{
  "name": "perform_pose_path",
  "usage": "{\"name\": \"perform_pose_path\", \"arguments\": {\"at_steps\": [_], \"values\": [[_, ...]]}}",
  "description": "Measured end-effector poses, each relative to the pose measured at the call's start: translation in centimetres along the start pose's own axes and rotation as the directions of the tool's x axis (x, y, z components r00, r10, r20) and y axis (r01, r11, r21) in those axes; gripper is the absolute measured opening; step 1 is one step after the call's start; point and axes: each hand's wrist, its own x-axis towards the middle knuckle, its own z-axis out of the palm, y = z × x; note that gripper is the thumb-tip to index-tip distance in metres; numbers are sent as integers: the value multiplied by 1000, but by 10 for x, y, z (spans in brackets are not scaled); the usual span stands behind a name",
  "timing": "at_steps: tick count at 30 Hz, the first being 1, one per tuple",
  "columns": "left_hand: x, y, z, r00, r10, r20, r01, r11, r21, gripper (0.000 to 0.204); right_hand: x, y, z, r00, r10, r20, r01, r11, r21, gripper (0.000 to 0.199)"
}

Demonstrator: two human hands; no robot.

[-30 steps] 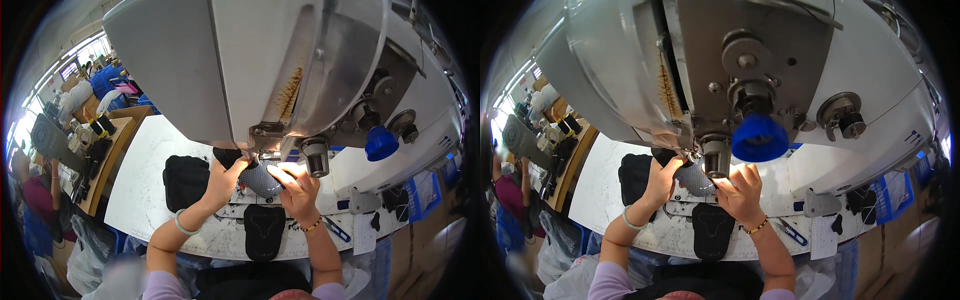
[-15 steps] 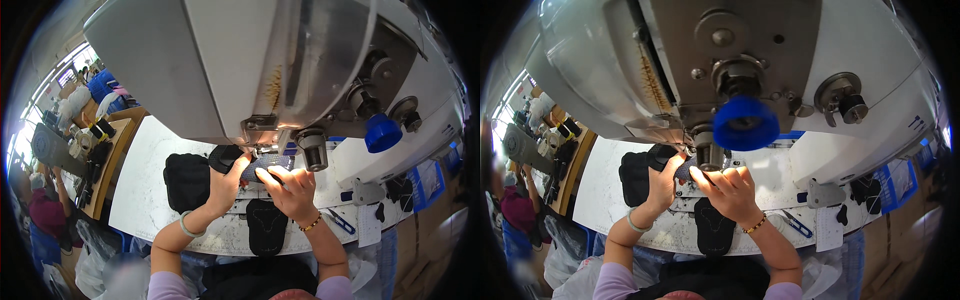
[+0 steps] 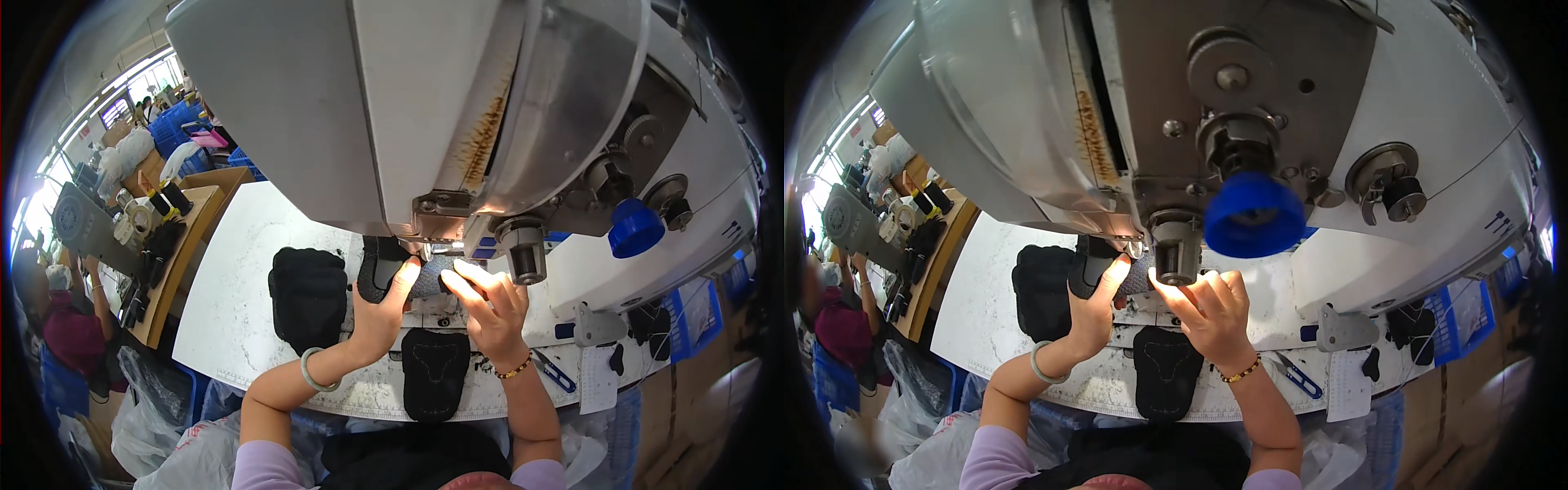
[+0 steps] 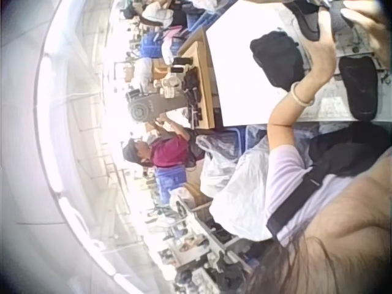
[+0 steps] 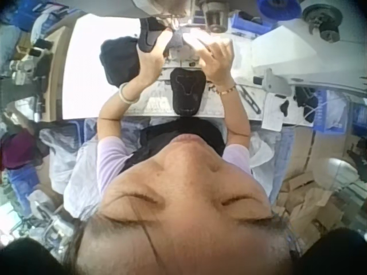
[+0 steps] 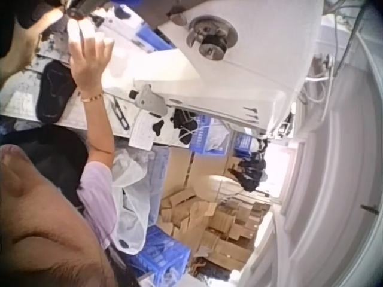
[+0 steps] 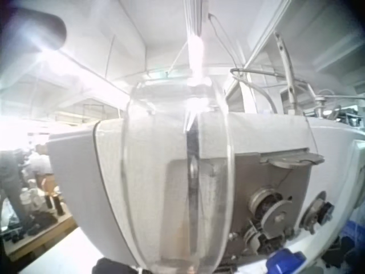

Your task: The person operates an industrial sewing machine to stitch black fabric pieces, likely shoe components. They guide the material under the needle, align edges, and periodically trim excess thread with scissors. The process involves repetitive handling of individual items, turning them over, and feeding them through the machine.

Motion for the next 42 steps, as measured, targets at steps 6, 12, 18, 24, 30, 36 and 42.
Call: {"name": "perform_pose_path", "arguments": {"at_steps": [6, 12, 18, 24, 30, 36, 42], "values": [[7, -4, -20, 985, -123, 117, 161, 895, -416, 33, -1, 9, 8, 997, 72, -13, -69, 988, 137, 44], [48, 11, -39, 851, -413, 324, 478, 865, -154, 30, 4, 6, 6, 994, 110, -1, -107, 968, 225, 37], [46, 2, -37, 880, -333, 339, 414, 887, -203, 26, 1, 8, 7, 997, 35, -74, -23, 989, 148, 36], [33, -12, -32, 930, -228, 288, 312, 905, -290, 22, -4, 8, 10, 985, -15, -170, 30, 996, 84, 35], [15, -14, -15, 992, -56, 113, 84, 962, -258, 10, -11, 9, 19, 984, -3, -176, 25, 992, 126, 37], [0, -13, 5, 995, 85, -42, -91, 984, -152, 9, -11, 6, 18, 984, -29, -175, 56, 987, 149, 40], [-4, -15, 7, 950, 311, -8, -309, 947, 93, 12, -5, 3, 20, 991, 16, -135, 34, 932, 362, 44]]}}
